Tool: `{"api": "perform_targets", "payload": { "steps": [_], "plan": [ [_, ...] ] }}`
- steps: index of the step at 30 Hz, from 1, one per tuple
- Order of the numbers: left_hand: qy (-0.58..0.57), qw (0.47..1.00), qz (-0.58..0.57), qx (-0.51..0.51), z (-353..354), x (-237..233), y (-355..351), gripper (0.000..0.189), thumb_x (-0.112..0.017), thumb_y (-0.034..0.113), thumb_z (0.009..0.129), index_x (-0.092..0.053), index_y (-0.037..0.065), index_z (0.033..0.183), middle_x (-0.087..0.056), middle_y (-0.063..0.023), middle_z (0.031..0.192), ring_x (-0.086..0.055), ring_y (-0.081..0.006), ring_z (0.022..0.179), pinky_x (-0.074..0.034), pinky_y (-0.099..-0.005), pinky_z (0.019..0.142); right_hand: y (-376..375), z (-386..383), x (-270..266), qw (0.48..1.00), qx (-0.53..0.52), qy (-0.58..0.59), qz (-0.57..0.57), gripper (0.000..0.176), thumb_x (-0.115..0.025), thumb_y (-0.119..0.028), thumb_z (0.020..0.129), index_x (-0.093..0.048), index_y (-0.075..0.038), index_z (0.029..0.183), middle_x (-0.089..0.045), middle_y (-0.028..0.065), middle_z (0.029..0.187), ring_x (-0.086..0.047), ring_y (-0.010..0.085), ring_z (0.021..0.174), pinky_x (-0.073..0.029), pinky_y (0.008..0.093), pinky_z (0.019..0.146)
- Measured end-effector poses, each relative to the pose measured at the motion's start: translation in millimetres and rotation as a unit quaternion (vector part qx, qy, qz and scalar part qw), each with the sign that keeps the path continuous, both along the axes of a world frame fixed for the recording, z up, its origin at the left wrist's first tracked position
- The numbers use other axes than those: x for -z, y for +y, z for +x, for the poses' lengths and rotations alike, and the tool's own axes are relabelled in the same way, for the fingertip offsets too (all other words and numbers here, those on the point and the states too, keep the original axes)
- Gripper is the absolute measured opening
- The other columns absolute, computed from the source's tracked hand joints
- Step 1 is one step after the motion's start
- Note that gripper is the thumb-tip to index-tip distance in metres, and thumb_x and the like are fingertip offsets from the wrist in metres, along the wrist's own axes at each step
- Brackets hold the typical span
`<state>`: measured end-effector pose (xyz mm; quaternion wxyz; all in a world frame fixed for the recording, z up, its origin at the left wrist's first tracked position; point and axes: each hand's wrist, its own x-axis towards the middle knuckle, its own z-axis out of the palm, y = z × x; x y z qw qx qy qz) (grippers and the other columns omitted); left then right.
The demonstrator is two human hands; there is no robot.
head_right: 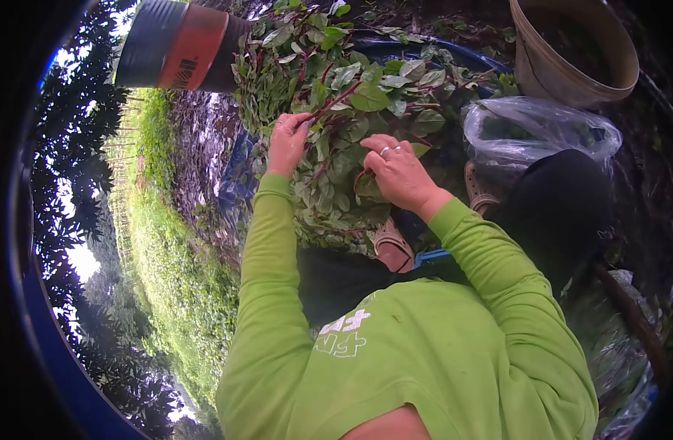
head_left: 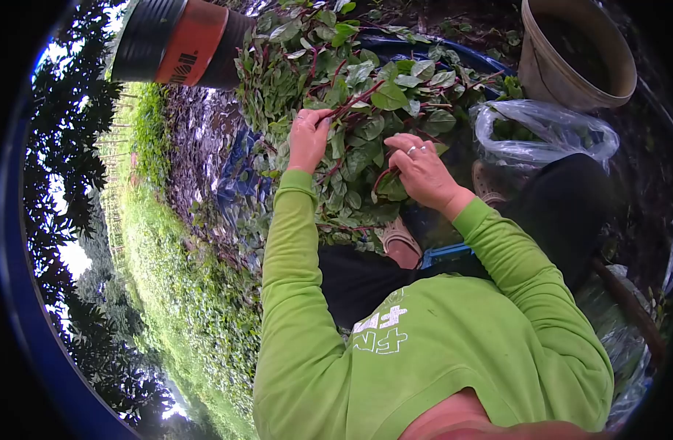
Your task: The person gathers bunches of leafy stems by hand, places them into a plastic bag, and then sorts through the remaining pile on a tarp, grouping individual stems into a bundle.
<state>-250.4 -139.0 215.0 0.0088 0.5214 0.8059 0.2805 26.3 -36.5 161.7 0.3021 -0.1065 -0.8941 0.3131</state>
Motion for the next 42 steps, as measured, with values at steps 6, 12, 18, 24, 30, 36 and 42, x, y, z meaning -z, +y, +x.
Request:
{"api": "perform_targets", "payload": {
  "steps": [6,12,18,24,30,36,42],
  "plan": [
    [-0.012,0.991,-0.119,0.055,4.7,12.1,2.5,0.024,-0.067,0.013,0.093,-0.075,0.003,0.114,-0.065,-0.0122,0.1,-0.064,-0.0274,0.097,-0.05,-0.0367,0.085,15.4,-44.0,17.0,0.995,0.062,-0.002,0.082,0.007,-0.056,-0.01,0.089,-0.061,-0.009,0.094,-0.049,0.015,0.157,-0.041,0.0313,0.15,-0.04,0.0441,0.104],
    [-0.011,0.99,-0.131,0.06,0.6,6.9,-0.5,0.023,-0.065,0.016,0.096,-0.07,0.003,0.114,-0.068,-0.0152,0.108,-0.065,-0.0323,0.106,-0.05,-0.0432,0.092,33.7,-70.4,45.0,0.983,0.024,-0.18,0.031,0.015,-0.057,-0.01,0.088,-0.066,-0.012,0.1,-0.065,0.0093,0.119,-0.058,0.0283,0.122,-0.042,0.0435,0.097],
    [0.044,0.986,0.015,-0.161,-33.5,-75.4,-48.7,0.021,-0.058,0.022,0.103,-0.064,0.002,0.107,-0.067,-0.0117,0.092,-0.064,-0.0285,0.086,-0.052,-0.0423,0.081,-16.7,-44.7,11.3,0.997,-0.07,-0.028,0.023,0.02,-0.057,-0.009,0.088,-0.067,-0.018,0.104,-0.062,0.0034,0.097,-0.062,0.0246,0.1,-0.041,0.0411,0.088],
    [-0.475,0.847,0.197,-0.135,-15.1,-84.5,-79.5,0.023,-0.054,0.024,0.109,-0.061,0.002,0.111,-0.059,-0.0034,0.077,-0.056,-0.0157,0.069,-0.057,-0.0368,0.078,-31.2,3.2,-27.6,0.979,-0.167,-0.098,0.057,0.038,-0.058,-0.007,0.089,-0.068,-0.027,0.12,-0.06,0.0014,0.091,-0.063,0.0228,0.096,-0.038,0.0422,0.092],
    [-0.698,0.682,0.218,-0.006,27.7,-47.5,-69.7,0.044,-0.056,0.015,0.106,-0.052,-0.001,0.147,-0.065,-0.0064,0.111,-0.062,-0.0181,0.101,-0.048,-0.0396,0.105,-4.8,29.4,-49.1,0.96,-0.183,-0.171,0.124,0.034,-0.058,-0.007,0.089,-0.071,-0.025,0.114,-0.06,0.0043,0.094,-0.065,0.0232,0.095,-0.04,0.0422,0.091],
    [-0.554,0.827,0.095,-0.026,54.7,14.7,-63.2,0.05,-0.069,0.003,0.097,-0.058,0.001,0.145,-0.067,-0.0046,0.117,-0.063,-0.0131,0.105,-0.049,-0.029,0.096,7.6,25.5,-50.3,0.956,-0.222,-0.121,0.151,0.023,-0.061,-0.011,0.088,-0.069,-0.02,0.107,-0.06,0.0075,0.108,-0.06,0.0269,0.111,-0.045,0.0446,0.094],
    [-0.513,0.854,-0.025,0.087,125.3,40.5,-59.3,0.036,-0.071,-0.004,0.082,-0.078,0.005,0.116,-0.068,-0.002,0.101,-0.063,-0.0133,0.101,-0.05,-0.0285,0.09,5.5,10.9,-17.4,0.964,-0.19,-0.054,0.178,0.017,-0.06,-0.011,0.09,-0.066,-0.012,0.105,-0.061,0.0089,0.112,-0.058,0.0298,0.116,-0.038,0.0502,0.113]
  ]
}}
